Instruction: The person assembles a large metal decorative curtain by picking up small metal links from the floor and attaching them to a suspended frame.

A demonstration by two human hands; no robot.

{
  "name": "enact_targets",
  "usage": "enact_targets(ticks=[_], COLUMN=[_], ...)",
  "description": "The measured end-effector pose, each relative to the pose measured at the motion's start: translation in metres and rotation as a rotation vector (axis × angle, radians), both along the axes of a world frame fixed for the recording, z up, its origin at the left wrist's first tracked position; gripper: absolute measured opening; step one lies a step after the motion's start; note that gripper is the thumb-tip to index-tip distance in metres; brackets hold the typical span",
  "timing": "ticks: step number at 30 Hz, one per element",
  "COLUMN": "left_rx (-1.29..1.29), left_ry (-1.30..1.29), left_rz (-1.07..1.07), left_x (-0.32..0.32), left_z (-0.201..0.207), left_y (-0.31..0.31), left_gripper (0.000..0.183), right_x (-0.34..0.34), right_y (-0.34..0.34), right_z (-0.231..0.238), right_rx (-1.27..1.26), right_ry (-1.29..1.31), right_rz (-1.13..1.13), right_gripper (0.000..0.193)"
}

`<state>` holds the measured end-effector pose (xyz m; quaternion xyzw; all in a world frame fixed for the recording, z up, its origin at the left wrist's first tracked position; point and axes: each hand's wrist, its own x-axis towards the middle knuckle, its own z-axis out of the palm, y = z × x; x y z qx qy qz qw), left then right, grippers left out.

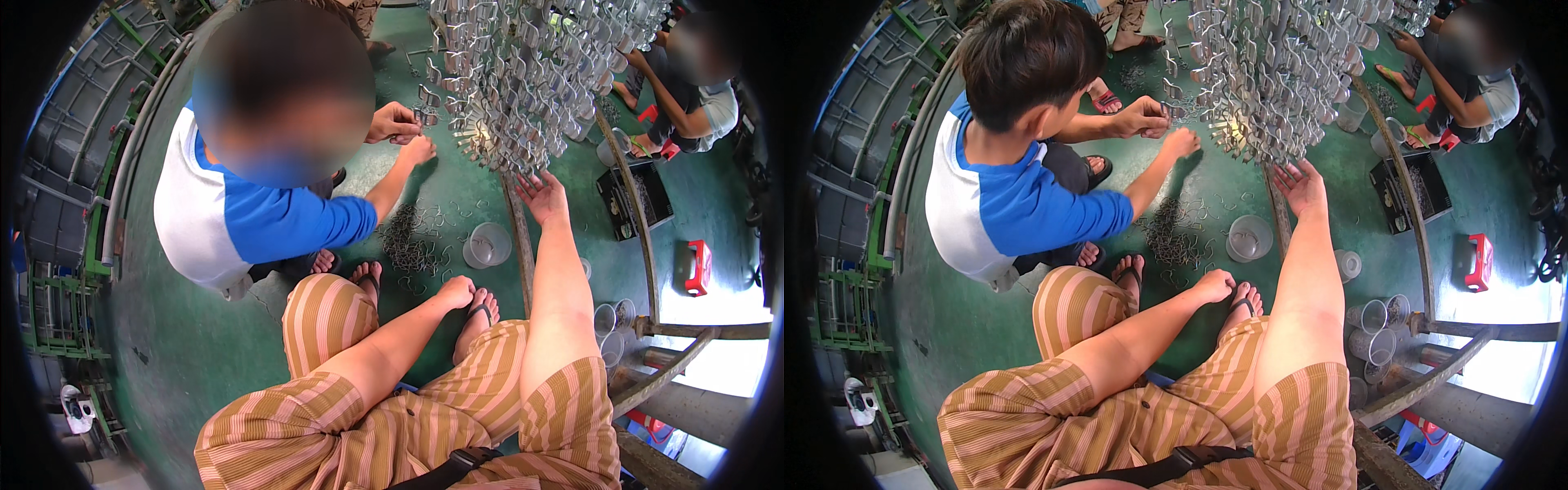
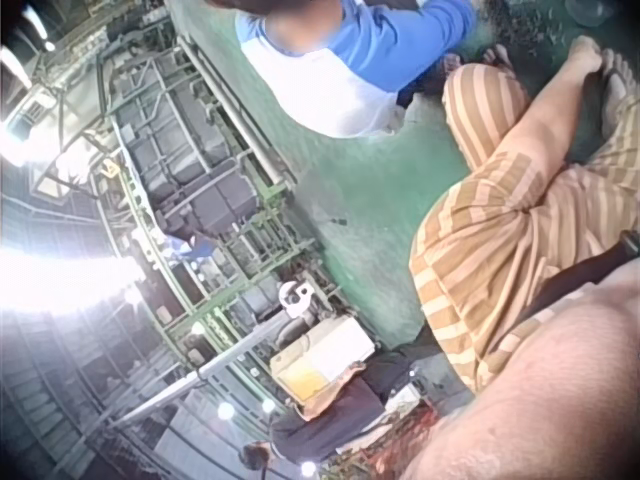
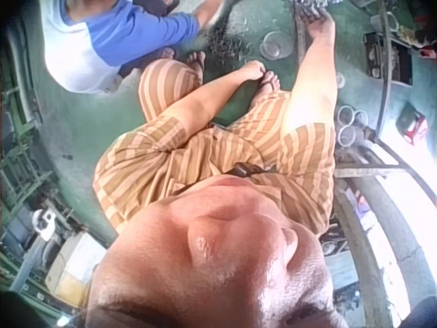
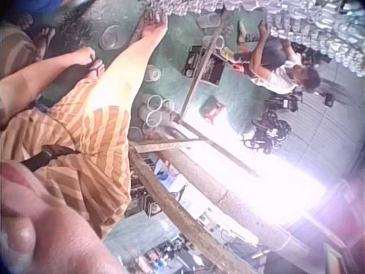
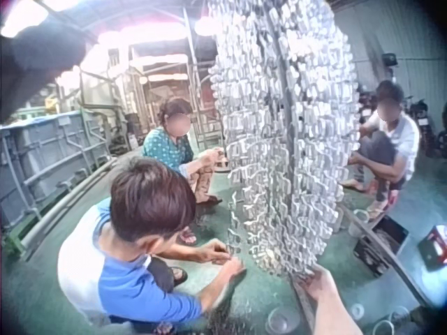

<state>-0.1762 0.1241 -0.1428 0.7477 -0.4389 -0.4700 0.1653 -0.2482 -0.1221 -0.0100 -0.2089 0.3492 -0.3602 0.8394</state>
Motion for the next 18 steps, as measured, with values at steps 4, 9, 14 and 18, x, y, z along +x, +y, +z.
enact_targets(ticks=[4,9,14,18], left_rx=[0.004,-0.001,-0.005,-0.01], left_ry=[0.005,-0.004,0.001,-0.011], left_rz=[-0.013,-0.038,-0.017,-0.027], left_x=[0.0017,0.0008,0.0022,0.0023], left_z=[-0.0018,-0.0001,-0.0032,-0.0056], left_y=[0.0015,0.0023,0.0031,0.0034], left_gripper=[0.023,0.022,0.02,0.022], right_x=[0.0006,-0.0016,-0.0002,-0.0017], right_y=[0.0005,-0.0006,-0.0005,-0.003], right_z=[-0.0003,-0.0005,-0.0007,-0.0029], right_rx=[-0.001,0.002,0.001,0.009], right_ry=[0.001,0.004,-0.003,-0.012], right_rz=[0.0,0.003,0.007,0.003], right_gripper=[0.026,0.026,0.026,0.024])
